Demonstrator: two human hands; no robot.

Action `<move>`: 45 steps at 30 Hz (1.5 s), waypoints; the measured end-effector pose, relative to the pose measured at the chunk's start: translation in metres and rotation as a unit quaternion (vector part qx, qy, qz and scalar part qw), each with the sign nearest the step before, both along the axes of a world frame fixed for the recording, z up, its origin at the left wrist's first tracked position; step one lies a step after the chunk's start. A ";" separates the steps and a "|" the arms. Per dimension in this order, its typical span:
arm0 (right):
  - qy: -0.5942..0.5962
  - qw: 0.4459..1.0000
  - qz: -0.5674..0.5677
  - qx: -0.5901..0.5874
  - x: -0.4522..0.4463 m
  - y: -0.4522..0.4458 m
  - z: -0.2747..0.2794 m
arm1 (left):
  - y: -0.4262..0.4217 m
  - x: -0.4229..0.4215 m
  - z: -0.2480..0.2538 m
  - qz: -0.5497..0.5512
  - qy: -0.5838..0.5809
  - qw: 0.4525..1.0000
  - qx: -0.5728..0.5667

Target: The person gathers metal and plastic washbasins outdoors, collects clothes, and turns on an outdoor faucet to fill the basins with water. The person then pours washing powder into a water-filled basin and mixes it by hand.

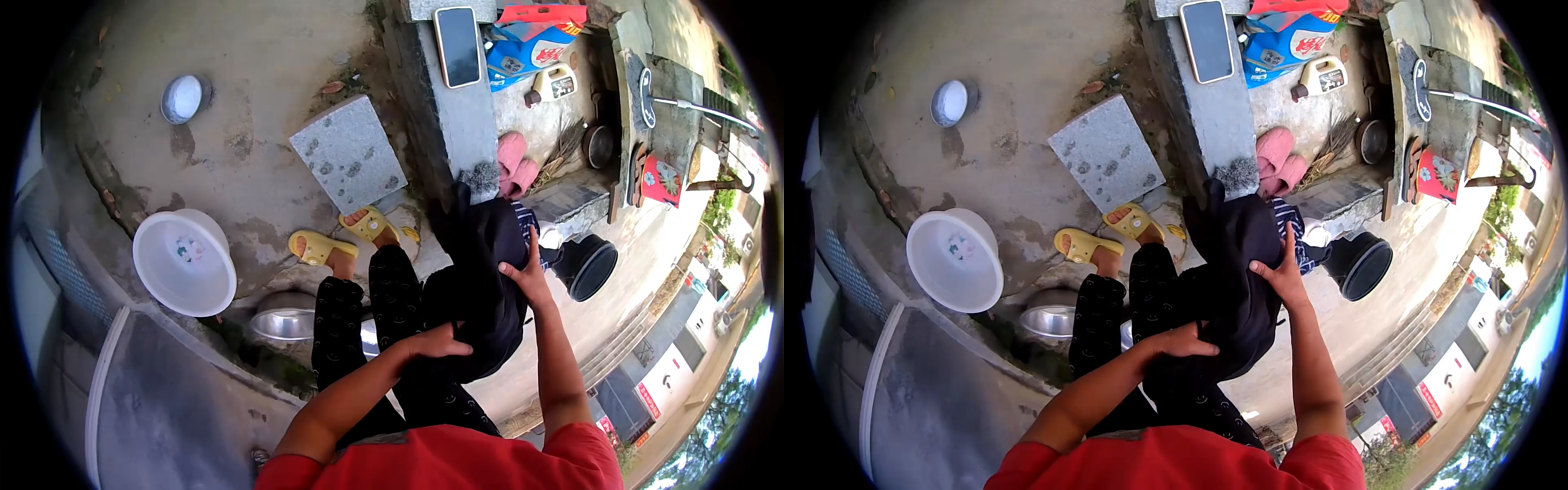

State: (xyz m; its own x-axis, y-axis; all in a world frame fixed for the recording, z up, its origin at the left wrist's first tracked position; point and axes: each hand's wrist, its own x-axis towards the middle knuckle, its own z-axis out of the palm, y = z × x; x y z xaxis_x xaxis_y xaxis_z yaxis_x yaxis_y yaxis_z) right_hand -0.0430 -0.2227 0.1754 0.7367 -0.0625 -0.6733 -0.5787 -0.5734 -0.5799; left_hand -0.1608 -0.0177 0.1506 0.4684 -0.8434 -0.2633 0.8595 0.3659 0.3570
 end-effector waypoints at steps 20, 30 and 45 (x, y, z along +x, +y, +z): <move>-0.295 0.897 0.271 -0.187 -0.001 0.257 -0.297 | 0.184 -0.003 -0.194 0.452 0.342 0.824 0.013; -0.283 0.739 0.611 -0.003 0.029 0.278 -0.286 | 0.178 -0.040 -0.213 0.407 0.439 0.801 0.005; -0.353 0.827 0.423 -0.111 0.072 0.318 -0.295 | 0.204 0.043 -0.187 0.514 0.357 0.752 0.209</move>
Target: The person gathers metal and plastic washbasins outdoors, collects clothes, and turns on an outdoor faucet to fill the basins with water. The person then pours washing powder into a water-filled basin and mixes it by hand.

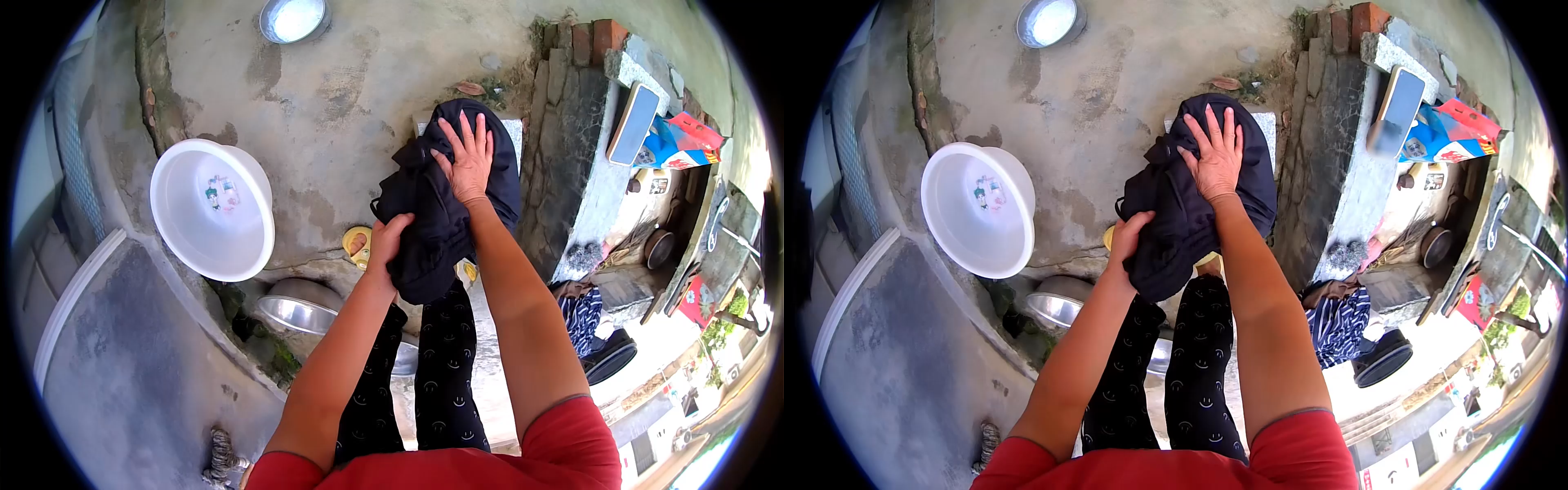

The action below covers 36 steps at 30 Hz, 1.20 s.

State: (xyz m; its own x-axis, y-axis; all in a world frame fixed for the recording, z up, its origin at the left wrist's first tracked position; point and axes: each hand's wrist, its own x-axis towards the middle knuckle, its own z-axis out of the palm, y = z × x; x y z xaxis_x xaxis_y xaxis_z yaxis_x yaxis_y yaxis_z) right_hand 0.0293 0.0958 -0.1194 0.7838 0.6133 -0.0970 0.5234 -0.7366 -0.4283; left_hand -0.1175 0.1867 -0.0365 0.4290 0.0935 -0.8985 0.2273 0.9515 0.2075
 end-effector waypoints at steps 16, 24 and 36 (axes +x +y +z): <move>0.753 0.586 -0.226 0.197 -0.103 0.011 0.215 | 0.090 -0.126 0.251 -0.012 0.048 0.998 -0.050; 0.474 0.765 -0.360 0.245 -0.002 -0.015 0.236 | 0.183 -0.111 0.308 0.110 -0.015 0.993 0.037; 0.234 0.843 -0.469 0.120 0.063 -0.077 0.148 | 0.290 -0.052 0.210 0.192 -0.007 0.965 0.180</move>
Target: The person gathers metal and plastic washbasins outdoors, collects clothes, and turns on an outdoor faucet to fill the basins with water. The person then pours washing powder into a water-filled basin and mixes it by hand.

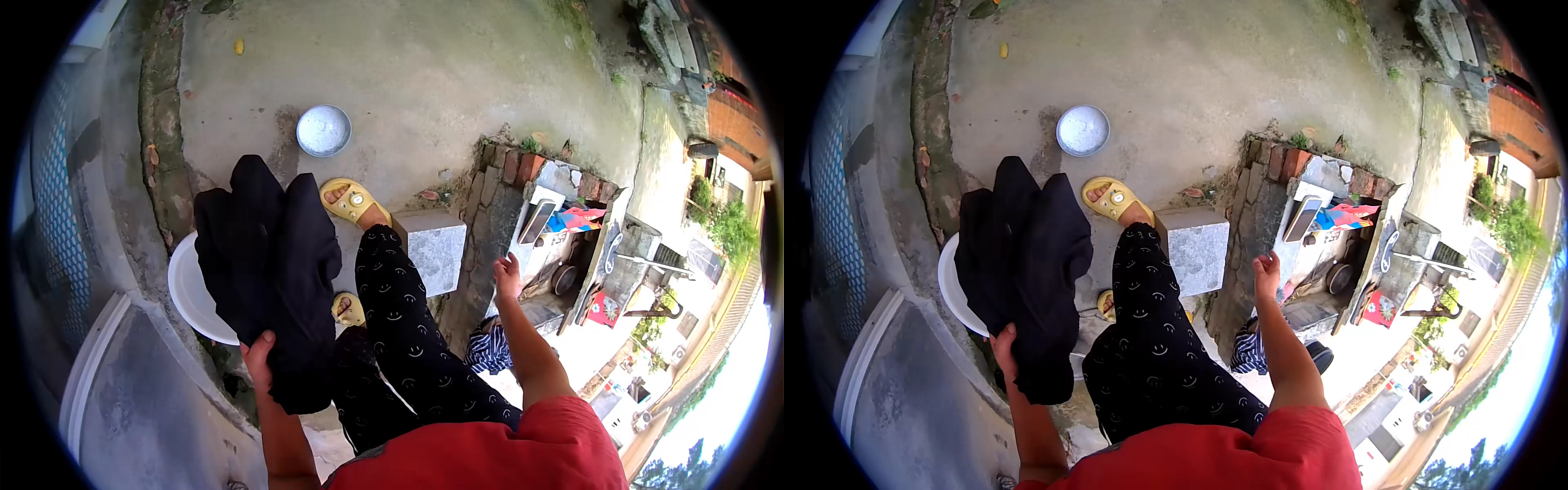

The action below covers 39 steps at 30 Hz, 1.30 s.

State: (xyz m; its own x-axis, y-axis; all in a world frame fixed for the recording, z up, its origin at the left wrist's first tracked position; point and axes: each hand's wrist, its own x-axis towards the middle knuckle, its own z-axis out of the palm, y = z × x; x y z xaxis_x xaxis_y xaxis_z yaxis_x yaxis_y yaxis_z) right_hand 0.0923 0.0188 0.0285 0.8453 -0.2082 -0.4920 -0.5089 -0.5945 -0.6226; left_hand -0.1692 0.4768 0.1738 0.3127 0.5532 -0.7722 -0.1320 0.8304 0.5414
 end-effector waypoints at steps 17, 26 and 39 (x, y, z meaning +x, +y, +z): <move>-0.026 0.999 -0.030 -0.036 0.192 -0.134 -0.079 | 0.058 0.016 -0.133 -0.043 0.089 0.993 -0.070; -0.015 0.971 0.231 -0.055 0.147 -0.030 0.008 | 0.045 -0.003 -0.190 -0.054 -0.060 0.996 -0.047; 0.029 0.649 0.610 0.454 -0.025 0.541 -0.020 | -0.052 -0.059 -0.208 -0.087 0.039 0.951 0.295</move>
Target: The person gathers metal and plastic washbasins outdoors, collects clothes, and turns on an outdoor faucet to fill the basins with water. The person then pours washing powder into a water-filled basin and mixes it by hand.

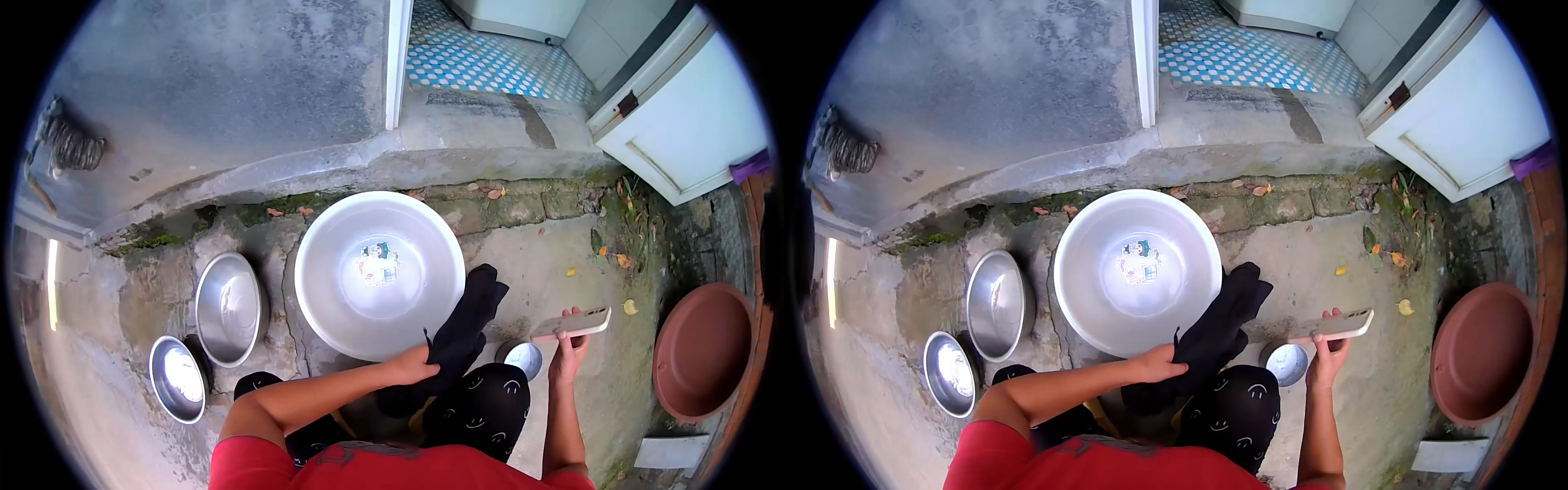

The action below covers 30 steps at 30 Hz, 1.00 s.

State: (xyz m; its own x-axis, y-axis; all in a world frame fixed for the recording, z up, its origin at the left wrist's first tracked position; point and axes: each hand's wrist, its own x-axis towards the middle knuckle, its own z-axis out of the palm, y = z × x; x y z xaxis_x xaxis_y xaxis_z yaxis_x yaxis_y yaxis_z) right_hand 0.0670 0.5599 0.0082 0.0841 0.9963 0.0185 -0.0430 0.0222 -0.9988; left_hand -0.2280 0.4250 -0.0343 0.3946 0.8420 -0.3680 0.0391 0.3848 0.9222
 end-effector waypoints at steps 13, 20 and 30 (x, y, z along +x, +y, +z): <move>0.028 0.975 0.183 0.121 -0.306 0.069 0.116 | -0.087 0.018 0.043 -0.029 0.384 0.909 0.161; -0.045 0.982 0.133 0.124 -0.325 0.083 0.083 | -0.102 0.023 0.023 -0.099 0.392 0.901 0.160; -0.135 0.968 0.091 0.191 -0.416 0.213 -0.011 | -0.091 -0.007 0.033 -0.093 0.276 0.948 0.126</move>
State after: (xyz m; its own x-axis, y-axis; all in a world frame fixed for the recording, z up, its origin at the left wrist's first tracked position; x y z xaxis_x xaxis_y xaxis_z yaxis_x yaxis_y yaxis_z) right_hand -0.3492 0.7731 -0.0033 -0.1508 0.9101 0.3860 0.1798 0.4092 -0.8946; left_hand -0.2349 0.3342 -0.0010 0.3506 0.8655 -0.3578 0.5889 0.0933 0.8028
